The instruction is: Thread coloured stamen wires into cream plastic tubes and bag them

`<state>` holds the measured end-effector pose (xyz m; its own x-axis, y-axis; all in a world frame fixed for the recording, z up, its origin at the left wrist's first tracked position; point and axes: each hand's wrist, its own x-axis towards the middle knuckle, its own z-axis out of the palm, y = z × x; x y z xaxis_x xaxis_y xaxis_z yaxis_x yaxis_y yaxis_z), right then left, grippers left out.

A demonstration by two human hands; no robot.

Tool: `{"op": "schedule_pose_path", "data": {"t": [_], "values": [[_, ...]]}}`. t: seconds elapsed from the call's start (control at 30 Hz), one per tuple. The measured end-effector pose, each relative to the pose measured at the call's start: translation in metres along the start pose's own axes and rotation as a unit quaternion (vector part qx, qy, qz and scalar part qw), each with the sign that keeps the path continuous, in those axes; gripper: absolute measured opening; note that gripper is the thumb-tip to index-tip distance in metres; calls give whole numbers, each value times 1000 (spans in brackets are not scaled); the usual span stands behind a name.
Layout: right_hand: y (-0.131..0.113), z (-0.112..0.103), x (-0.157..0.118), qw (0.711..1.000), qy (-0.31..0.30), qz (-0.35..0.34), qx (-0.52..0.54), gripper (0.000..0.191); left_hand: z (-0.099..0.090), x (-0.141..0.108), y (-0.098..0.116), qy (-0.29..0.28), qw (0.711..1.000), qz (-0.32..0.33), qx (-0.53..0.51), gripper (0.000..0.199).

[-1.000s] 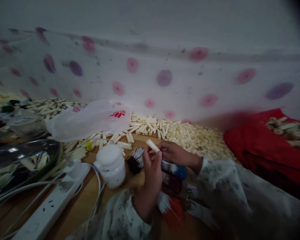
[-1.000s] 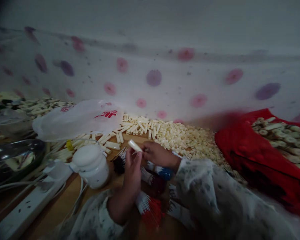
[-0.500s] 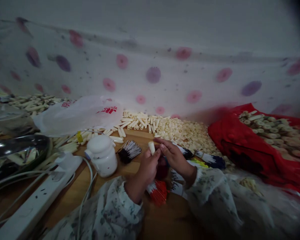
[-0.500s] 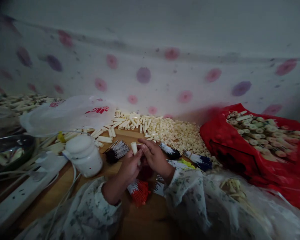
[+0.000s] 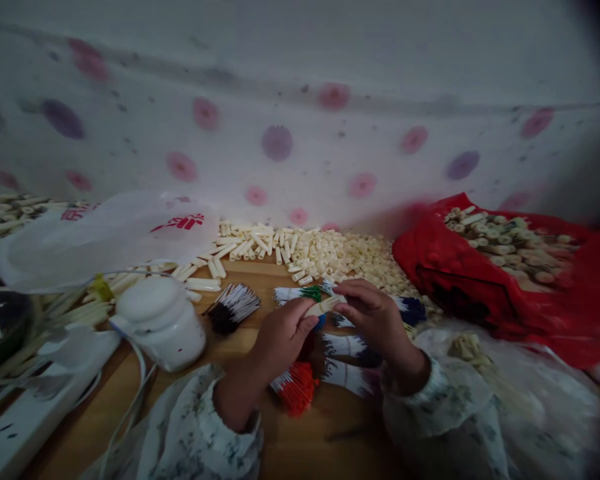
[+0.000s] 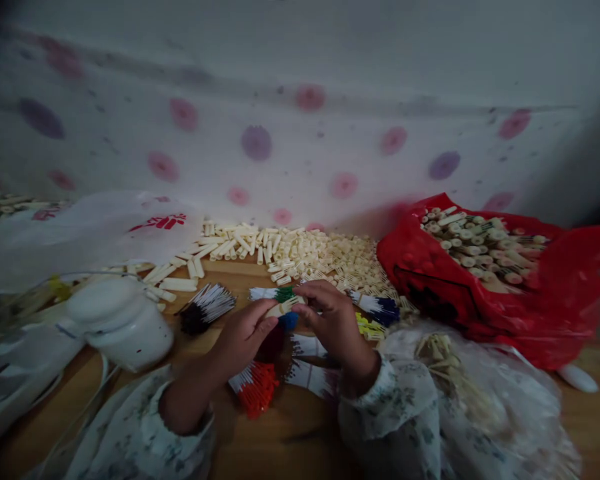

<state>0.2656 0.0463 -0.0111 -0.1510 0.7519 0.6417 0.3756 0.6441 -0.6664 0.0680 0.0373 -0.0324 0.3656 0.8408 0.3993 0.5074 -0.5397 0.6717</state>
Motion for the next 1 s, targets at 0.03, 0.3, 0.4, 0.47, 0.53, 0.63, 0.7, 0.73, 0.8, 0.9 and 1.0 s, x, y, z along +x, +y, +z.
{"op": "schedule_pose_path", "data": {"t": [0.03, 0.3, 0.4, 0.47, 0.53, 0.63, 0.7, 0.73, 0.8, 0.9, 1.0], "values": [[2, 1, -5, 1000, 7, 7, 5, 20, 3, 0, 0, 6, 1000, 4, 11, 23], [17, -2, -22, 998, -22, 24, 45, 23, 7, 1, -2, 27, 998, 10, 58, 21], [23, -3, -23, 995, -40, 54, 68, 23, 6, 1, -2, 20, 996, 23, 83, 23], [24, -4, -23, 992, -63, 76, 76, 21, 5, 1, -1, 11, 995, 36, 97, 23], [22, -5, -22, 988, -87, 96, 86, 18, 4, 1, -2, 1, 993, 48, 105, 23], [17, -7, -22, 983, -106, 115, 95, 13, 4, 2, -2, -5, 991, 54, 120, 23], [15, -7, -22, 981, -116, 119, 97, 12, 3, 1, -3, -11, 991, 55, 124, 23], [15, -8, -22, 982, -118, 116, 96, 12, 3, 1, -3, -14, 991, 54, 122, 24], [16, -8, -22, 985, -119, 98, 83, 12, 3, 1, -2, -24, 992, 51, 110, 25], [18, -9, -22, 991, -117, 61, 39, 17, 2, 2, 0, -32, 995, 37, 88, 24], [18, -12, -21, 993, -112, 33, -1, 20, 0, 3, -1, -42, 998, 9, 43, 22]]}}
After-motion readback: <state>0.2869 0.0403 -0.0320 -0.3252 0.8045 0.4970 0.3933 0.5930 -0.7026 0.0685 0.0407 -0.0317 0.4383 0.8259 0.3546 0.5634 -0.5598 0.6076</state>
